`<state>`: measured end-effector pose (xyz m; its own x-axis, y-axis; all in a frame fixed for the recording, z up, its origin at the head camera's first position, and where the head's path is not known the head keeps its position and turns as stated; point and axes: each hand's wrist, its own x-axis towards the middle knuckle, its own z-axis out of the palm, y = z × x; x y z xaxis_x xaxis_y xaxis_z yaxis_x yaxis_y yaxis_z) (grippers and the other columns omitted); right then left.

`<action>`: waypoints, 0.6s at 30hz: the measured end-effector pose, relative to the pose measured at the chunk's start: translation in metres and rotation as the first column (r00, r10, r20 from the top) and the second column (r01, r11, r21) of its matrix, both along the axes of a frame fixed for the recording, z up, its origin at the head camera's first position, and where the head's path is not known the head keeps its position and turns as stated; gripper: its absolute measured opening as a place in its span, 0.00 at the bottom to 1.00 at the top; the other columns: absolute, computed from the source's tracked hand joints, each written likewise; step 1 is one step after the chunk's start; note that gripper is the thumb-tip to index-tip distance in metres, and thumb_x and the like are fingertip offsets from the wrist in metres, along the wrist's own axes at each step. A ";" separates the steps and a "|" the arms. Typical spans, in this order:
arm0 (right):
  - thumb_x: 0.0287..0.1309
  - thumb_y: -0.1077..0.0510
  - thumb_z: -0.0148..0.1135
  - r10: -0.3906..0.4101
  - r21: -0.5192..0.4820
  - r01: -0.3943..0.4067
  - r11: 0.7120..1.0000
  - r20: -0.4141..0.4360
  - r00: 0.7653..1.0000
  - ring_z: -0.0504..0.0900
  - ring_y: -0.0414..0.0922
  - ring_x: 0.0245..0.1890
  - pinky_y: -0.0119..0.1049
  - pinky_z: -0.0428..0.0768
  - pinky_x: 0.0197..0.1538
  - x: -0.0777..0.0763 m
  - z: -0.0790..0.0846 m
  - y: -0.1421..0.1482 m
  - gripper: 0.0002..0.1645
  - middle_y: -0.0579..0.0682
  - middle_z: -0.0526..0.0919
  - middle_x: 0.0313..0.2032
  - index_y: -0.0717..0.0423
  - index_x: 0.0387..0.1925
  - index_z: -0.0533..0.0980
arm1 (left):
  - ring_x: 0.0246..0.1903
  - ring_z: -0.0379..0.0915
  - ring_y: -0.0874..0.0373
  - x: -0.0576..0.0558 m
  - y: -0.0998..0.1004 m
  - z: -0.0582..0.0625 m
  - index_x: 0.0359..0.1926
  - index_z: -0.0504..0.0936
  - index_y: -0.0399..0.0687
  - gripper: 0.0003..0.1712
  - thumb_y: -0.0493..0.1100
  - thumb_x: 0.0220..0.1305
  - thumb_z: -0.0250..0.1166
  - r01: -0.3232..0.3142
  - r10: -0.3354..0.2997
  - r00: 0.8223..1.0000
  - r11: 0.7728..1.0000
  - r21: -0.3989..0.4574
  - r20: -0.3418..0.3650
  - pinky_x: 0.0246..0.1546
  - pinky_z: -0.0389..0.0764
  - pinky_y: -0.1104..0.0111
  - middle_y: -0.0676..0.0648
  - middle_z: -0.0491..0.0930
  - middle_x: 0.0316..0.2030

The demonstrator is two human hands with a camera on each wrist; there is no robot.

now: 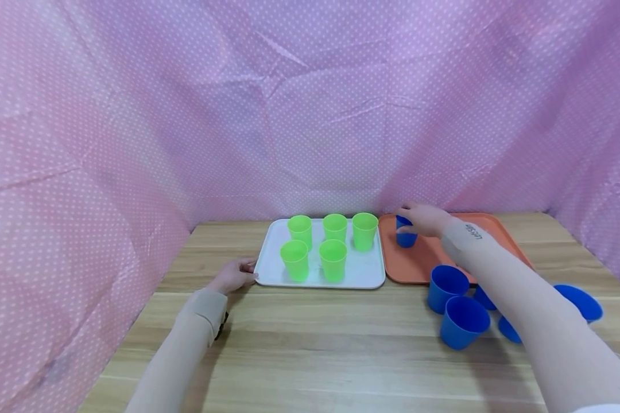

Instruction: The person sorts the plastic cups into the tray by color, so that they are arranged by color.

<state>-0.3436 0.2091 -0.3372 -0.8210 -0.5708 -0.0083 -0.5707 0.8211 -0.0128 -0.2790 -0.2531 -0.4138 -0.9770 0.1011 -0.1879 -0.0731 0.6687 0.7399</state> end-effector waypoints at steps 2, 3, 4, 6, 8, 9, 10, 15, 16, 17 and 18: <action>0.62 0.48 0.58 -0.010 0.015 0.010 1.000 0.002 1.000 0.73 0.65 0.54 0.57 0.72 0.56 0.000 -0.002 0.001 0.33 0.69 0.70 0.57 0.60 0.64 0.67 | 0.38 0.69 0.56 0.000 -0.001 -0.001 0.65 0.65 0.31 0.30 0.32 0.61 0.61 -0.001 0.001 1.000 1.000 0.003 -0.002 0.36 0.72 0.75 0.41 0.74 0.39; 0.63 0.47 0.57 -0.014 0.025 0.014 1.000 0.002 1.000 0.72 0.65 0.55 0.58 0.71 0.57 0.001 -0.002 0.001 0.33 0.69 0.70 0.58 0.59 0.64 0.66 | 0.38 0.69 0.56 0.000 -0.001 -0.001 0.64 0.65 0.31 0.30 0.32 0.61 0.61 -0.003 0.003 1.000 1.000 0.008 -0.001 0.35 0.72 0.75 0.41 0.74 0.38; 0.63 0.47 0.56 -0.016 0.037 0.016 0.999 -0.001 1.000 0.71 0.66 0.56 0.58 0.70 0.57 0.002 -0.002 0.001 0.33 0.69 0.69 0.58 0.59 0.65 0.66 | 0.37 0.69 0.57 0.000 -0.002 -0.002 0.64 0.65 0.31 0.30 0.32 0.61 0.61 0.000 0.000 1.000 1.000 0.013 -0.001 0.35 0.72 0.75 0.42 0.74 0.38; 0.64 0.46 0.55 -0.026 0.054 0.026 0.998 0.004 1.000 0.69 0.66 0.58 0.59 0.69 0.58 0.003 -0.002 0.001 0.33 0.70 0.67 0.60 0.57 0.65 0.65 | 0.36 0.69 0.58 0.000 -0.002 -0.004 0.64 0.65 0.30 0.31 0.31 0.61 0.61 0.003 -0.003 1.000 1.000 0.020 -0.004 0.34 0.72 0.75 0.42 0.74 0.37; 0.64 0.46 0.54 -0.045 0.053 0.043 0.998 0.023 0.999 0.67 0.66 0.60 0.59 0.67 0.60 0.004 -0.001 0.001 0.33 0.69 0.65 0.62 0.56 0.67 0.64 | 0.34 0.69 0.59 0.000 -0.002 -0.005 0.64 0.65 0.30 0.31 0.31 0.60 0.60 -0.001 0.001 1.000 0.999 0.033 0.001 0.33 0.73 0.74 0.43 0.73 0.36; 0.65 0.45 0.54 -0.058 0.046 0.056 0.997 0.036 0.998 0.65 0.67 0.62 0.60 0.66 0.60 0.004 0.000 0.001 0.34 0.69 0.64 0.63 0.55 0.67 0.63 | 0.34 0.69 0.59 0.000 -0.002 -0.006 0.64 0.65 0.30 0.31 0.30 0.60 0.60 -0.003 0.003 1.000 0.999 0.040 0.005 0.33 0.73 0.74 0.43 0.73 0.36; 0.65 0.45 0.54 -0.066 0.039 0.064 0.997 0.046 0.997 0.64 0.67 0.62 0.60 0.65 0.61 0.005 0.001 0.001 0.34 0.69 0.63 0.64 0.55 0.67 0.63 | 0.33 0.68 0.59 0.000 -0.002 -0.006 0.64 0.65 0.30 0.31 0.30 0.60 0.60 -0.004 0.004 1.000 0.999 0.044 0.005 0.33 0.73 0.74 0.43 0.73 0.36; 0.65 0.46 0.55 -0.082 -0.006 0.083 0.997 0.076 0.994 0.60 0.68 0.64 0.63 0.61 0.63 0.007 0.008 0.002 0.34 0.70 0.60 0.66 0.57 0.67 0.63 | 0.33 0.68 0.60 0.002 -0.001 -0.006 0.64 0.65 0.31 0.31 0.30 0.60 0.60 -0.019 0.018 1.000 0.998 0.056 0.007 0.33 0.74 0.75 0.43 0.72 0.36; 0.65 0.46 0.54 -0.079 -0.008 0.080 0.997 0.073 0.994 0.60 0.69 0.64 0.63 0.60 0.63 0.008 0.010 0.003 0.34 0.70 0.60 0.65 0.57 0.67 0.63 | 0.33 0.68 0.60 0.002 -0.001 -0.006 0.64 0.65 0.31 0.31 0.30 0.60 0.60 -0.019 0.018 1.000 0.998 0.056 0.007 0.33 0.74 0.75 0.43 0.72 0.36; 0.65 0.46 0.54 -0.082 -0.010 0.083 0.997 0.078 0.994 0.59 0.69 0.64 0.63 0.60 0.63 0.008 0.013 0.003 0.34 0.70 0.59 0.66 0.57 0.67 0.62 | 0.33 0.68 0.60 0.002 -0.001 -0.005 0.64 0.65 0.31 0.31 0.30 0.60 0.60 -0.018 0.017 1.000 0.998 0.056 0.007 0.33 0.73 0.75 0.43 0.72 0.36; 0.65 0.46 0.54 -0.084 -0.014 0.086 0.996 0.083 0.993 0.59 0.69 0.64 0.63 0.60 0.63 0.009 0.015 0.004 0.34 0.71 0.59 0.66 0.58 0.67 0.62 | 0.33 0.68 0.60 0.002 -0.001 -0.004 0.64 0.65 0.30 0.31 0.30 0.60 0.60 -0.014 0.014 1.000 0.998 0.054 0.006 0.33 0.73 0.75 0.42 0.72 0.36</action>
